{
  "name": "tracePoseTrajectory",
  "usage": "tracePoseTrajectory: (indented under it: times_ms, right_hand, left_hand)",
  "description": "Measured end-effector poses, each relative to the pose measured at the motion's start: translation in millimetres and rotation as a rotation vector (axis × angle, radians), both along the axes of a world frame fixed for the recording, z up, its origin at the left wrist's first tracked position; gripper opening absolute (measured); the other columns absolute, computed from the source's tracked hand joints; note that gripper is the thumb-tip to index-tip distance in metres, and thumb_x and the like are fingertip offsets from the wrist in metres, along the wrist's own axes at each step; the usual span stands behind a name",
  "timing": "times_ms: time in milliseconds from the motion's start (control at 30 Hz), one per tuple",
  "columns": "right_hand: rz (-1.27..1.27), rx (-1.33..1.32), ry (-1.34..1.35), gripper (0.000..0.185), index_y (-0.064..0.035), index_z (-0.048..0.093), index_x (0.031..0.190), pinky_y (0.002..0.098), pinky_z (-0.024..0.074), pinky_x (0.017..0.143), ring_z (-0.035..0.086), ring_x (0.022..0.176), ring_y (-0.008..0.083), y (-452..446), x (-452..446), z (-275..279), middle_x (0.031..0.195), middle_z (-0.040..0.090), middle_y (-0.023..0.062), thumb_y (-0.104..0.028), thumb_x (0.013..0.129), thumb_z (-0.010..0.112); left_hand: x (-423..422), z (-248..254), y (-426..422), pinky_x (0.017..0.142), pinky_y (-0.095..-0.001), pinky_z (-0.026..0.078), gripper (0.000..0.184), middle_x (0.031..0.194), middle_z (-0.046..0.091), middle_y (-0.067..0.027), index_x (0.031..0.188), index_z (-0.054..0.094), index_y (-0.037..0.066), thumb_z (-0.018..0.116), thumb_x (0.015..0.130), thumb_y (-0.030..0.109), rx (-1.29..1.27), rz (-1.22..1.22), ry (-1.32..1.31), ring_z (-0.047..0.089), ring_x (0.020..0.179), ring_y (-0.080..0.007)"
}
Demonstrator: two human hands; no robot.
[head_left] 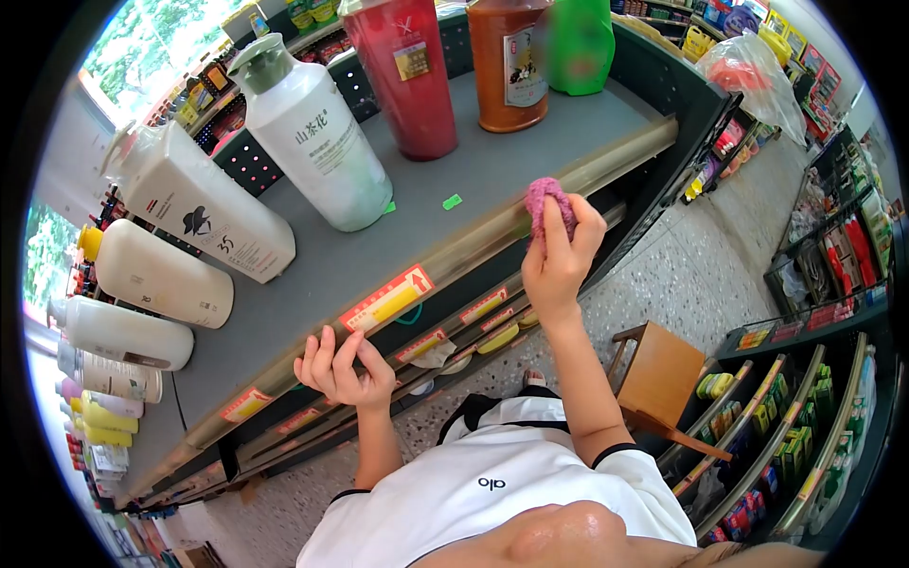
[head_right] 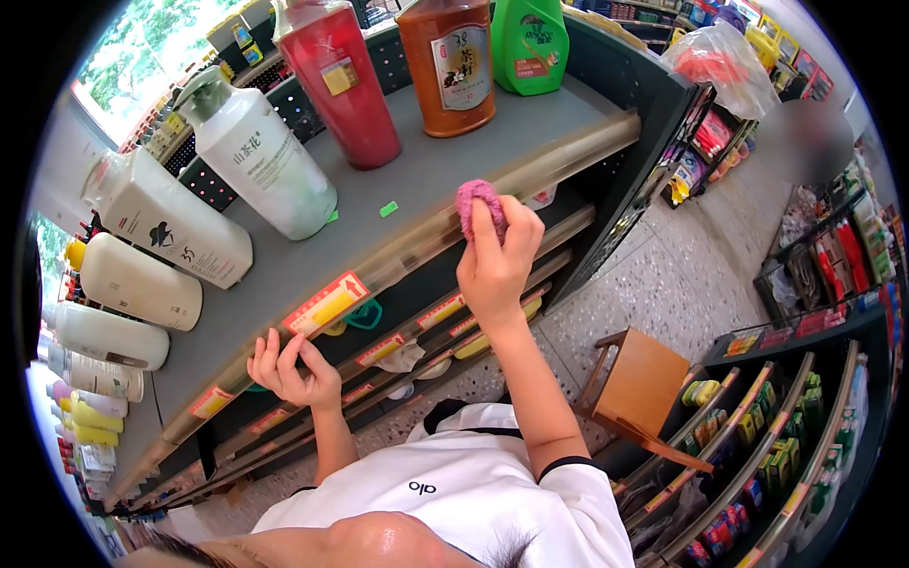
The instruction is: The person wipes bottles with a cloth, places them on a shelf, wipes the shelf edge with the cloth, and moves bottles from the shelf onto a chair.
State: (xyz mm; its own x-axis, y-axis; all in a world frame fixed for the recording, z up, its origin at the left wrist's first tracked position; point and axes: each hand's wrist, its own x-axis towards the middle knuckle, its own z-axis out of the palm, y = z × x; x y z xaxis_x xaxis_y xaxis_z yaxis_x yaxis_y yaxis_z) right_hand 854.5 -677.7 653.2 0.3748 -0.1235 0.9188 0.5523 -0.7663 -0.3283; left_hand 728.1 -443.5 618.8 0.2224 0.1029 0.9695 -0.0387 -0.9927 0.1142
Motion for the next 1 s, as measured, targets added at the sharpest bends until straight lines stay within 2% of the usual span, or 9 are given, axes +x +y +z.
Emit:
tracePoseTrajectory:
  times_ms: [133,400,533,733,1000]
  right_hand:
    - [0.02,0.057,0.046,0.041,0.0021,0.063,0.112,0.0421,0.0416,0.089,0.05,0.102,0.036,1,-3,2,0.115,0.053,0.0188,0.009,0.072,0.06]
    - [0.097,0.109,0.139,0.045,0.002,0.063,0.114,0.0425,0.0407,0.089,0.049,0.104,0.0358,27,-34,6,0.115,0.052,0.019,0.011,0.069,0.06]
    - [0.196,0.063,0.126,0.042,-0.0002,0.063,0.111,0.0459,0.0435,0.087,0.05,0.102,0.0379,46,-54,6,0.113,0.051,0.018,0.005,0.069,0.064]
    - [0.364,0.038,0.092,0.04,-0.0005,0.064,0.11,0.0448,0.0449,0.086,0.05,0.101,0.0371,67,-72,-2,0.115,0.051,0.0175,0.001,0.07,0.065]
    - [0.299,-0.022,-0.021,0.033,-0.0043,0.068,0.103,0.0408,0.0468,0.083,0.052,0.097,0.0331,57,-52,-13,0.112,0.055,0.0141,-0.002,0.069,0.068]
  left_hand:
    - [-3,1,-1,0.109,-0.0439,0.025,0.011,0.117,0.062,-0.0066,0.091,0.072,0.015,0.065,0.082,0.012,-0.011,-0.02,0.029,0.051,0.118,-0.0262]
    - [-6,5,-3,0.109,-0.0439,0.025,0.011,0.119,0.062,-0.0069,0.091,0.071,0.015,0.065,0.082,0.011,-0.01,-0.028,0.059,0.05,0.118,-0.0265]
    - [-7,7,-3,0.109,-0.0447,0.025,0.011,0.12,0.061,-0.007,0.091,0.071,0.015,0.065,0.082,0.011,-0.011,-0.029,0.074,0.05,0.119,-0.027]
    - [-11,7,-1,0.109,-0.0455,0.026,0.011,0.12,0.061,-0.0075,0.09,0.071,0.015,0.065,0.082,0.01,-0.021,-0.041,0.107,0.049,0.119,-0.0275]
    - [-10,4,-1,0.109,-0.0463,0.024,0.01,0.119,0.061,-0.0084,0.089,0.07,0.015,0.065,0.082,0.011,-0.014,-0.003,0.109,0.05,0.119,-0.0276]
